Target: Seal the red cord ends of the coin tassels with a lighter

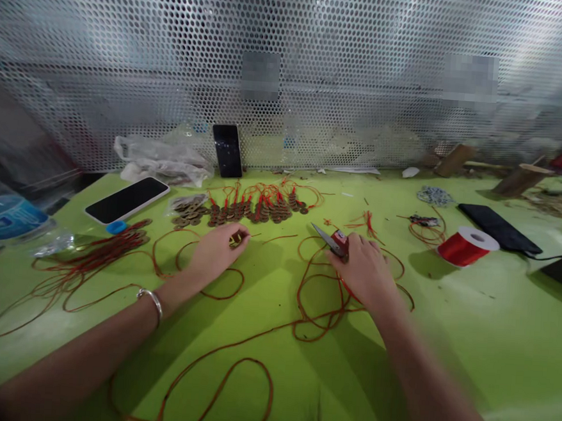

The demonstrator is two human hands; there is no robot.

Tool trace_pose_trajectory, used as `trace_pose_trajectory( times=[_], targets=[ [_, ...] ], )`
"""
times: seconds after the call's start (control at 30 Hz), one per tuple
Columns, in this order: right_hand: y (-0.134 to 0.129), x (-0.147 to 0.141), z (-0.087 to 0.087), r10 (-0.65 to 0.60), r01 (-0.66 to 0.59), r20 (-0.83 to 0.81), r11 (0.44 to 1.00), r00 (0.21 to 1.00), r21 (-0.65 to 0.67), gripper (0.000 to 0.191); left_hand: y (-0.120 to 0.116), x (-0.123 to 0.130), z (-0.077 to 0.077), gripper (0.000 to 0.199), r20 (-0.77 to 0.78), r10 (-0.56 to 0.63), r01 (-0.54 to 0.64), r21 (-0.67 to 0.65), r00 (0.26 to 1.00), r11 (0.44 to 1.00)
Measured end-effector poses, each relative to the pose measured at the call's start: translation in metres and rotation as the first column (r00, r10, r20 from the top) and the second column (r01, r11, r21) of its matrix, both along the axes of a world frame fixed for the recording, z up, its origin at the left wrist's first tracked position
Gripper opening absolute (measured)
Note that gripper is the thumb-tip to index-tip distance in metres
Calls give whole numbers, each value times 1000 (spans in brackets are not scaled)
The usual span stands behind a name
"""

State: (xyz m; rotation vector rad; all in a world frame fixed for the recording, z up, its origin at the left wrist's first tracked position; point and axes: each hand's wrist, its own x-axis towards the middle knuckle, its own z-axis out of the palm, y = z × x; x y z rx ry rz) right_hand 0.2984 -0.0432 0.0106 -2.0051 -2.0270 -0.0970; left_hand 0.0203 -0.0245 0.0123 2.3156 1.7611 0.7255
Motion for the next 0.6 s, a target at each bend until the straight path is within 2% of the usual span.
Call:
trace_pose_trajectory(
  times=[0.07,0.1,0.17,0.23,0.37,0.47,0.6],
  targets=[
    [-6,-16,8,-11,18,-65,995,998,99,37,-2,0,0,13,85,-2,2,-9,996,1000],
    [-9,-26,11,26,-12,-126,994,992,106,37,-3,1,0,12,132,-5,7,-17,991,1000],
    [-11,-50,16,155,-157,-292,987,944,17,36,-6,0,2,11,232,0,10,-43,973,999],
    [-9,-73,15,246,-293,-405,954,881,-58,37,-9,-1,3,10,320,21,2,-72,947,997],
    [3,-103,4,290,-338,-340,937,895,-89,40,-13,-4,4,7,421,58,-17,-101,905,995],
    [9,-113,-2,282,-332,-314,936,907,-119,43,-13,-5,2,7,475,72,-20,-114,877,993],
    [10,-120,-3,249,-293,-283,948,926,-124,37,-10,-4,0,7,515,89,-29,-124,852,992]
  ],
)
